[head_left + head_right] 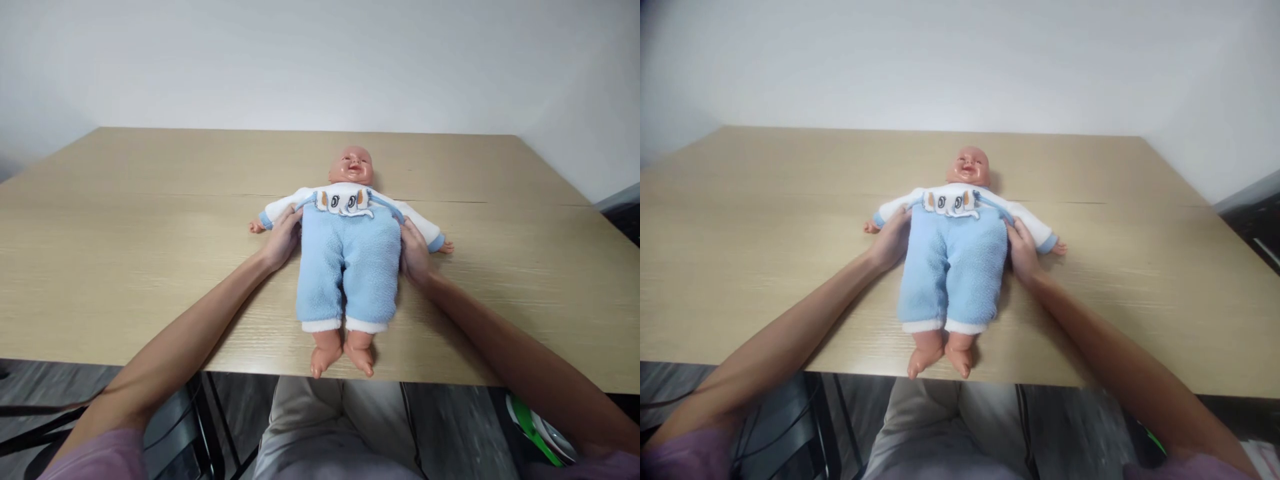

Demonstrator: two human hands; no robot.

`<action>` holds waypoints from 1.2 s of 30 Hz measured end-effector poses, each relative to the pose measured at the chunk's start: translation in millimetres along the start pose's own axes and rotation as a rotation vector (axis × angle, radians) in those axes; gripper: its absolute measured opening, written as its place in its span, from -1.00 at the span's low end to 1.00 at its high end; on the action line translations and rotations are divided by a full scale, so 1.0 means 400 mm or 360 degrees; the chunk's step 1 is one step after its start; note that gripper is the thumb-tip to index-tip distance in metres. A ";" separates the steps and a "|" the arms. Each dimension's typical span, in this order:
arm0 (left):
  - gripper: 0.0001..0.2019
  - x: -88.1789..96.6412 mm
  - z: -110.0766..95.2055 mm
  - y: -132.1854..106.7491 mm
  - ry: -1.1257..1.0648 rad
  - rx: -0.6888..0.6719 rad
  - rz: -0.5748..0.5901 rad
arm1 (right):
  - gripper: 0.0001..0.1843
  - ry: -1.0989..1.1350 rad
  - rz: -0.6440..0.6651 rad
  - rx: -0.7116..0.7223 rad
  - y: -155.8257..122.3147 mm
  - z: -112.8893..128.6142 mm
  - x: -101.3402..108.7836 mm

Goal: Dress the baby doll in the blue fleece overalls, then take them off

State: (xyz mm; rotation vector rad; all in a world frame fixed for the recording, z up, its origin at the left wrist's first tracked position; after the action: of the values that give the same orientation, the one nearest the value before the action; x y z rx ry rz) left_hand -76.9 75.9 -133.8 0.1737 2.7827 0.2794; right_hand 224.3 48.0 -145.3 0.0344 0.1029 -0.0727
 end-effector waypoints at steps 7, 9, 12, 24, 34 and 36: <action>-0.48 0.028 -0.004 -0.006 0.0409 -0.0163 0.0074 | -0.55 -0.0478 -0.0098 0.0249 -0.004 0.029 0.026; -0.45 0.026 -0.014 -0.011 0.0593 -0.0290 0.0091 | -0.56 -0.0575 -0.0103 0.0295 -0.010 0.037 0.028; -0.45 0.021 -0.023 -0.016 0.0835 -0.0549 0.0030 | -0.66 -0.0670 -0.0151 0.0372 -0.016 0.046 0.030; -0.81 0.031 -0.036 -0.021 0.1408 -0.1376 0.0119 | -0.76 -0.0642 0.0347 0.0702 0.132 0.266 -0.196; -0.75 0.034 -0.034 -0.028 0.1412 -0.1316 0.0179 | -0.65 -0.1771 0.1502 0.0696 0.303 0.183 -0.434; -0.76 0.029 -0.037 -0.031 0.1431 -0.1309 0.0194 | -0.67 -0.1769 0.1457 0.0721 0.305 0.168 -0.432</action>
State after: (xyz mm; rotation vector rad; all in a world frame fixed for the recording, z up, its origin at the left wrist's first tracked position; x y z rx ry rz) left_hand -93.8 63.3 -126.4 -0.0025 3.1471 1.8706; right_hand 68.9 179.4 -56.7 0.4798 -1.0446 0.8018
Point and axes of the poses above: each hand's wrist, its own y-axis towards the middle knuckle, its own x-axis out of the back of the hand, z = x × y, the point moved 1 cm from there along y, towards the middle knuckle, and after that the axes turned 6 degrees about -x, right-handed, at the moved point
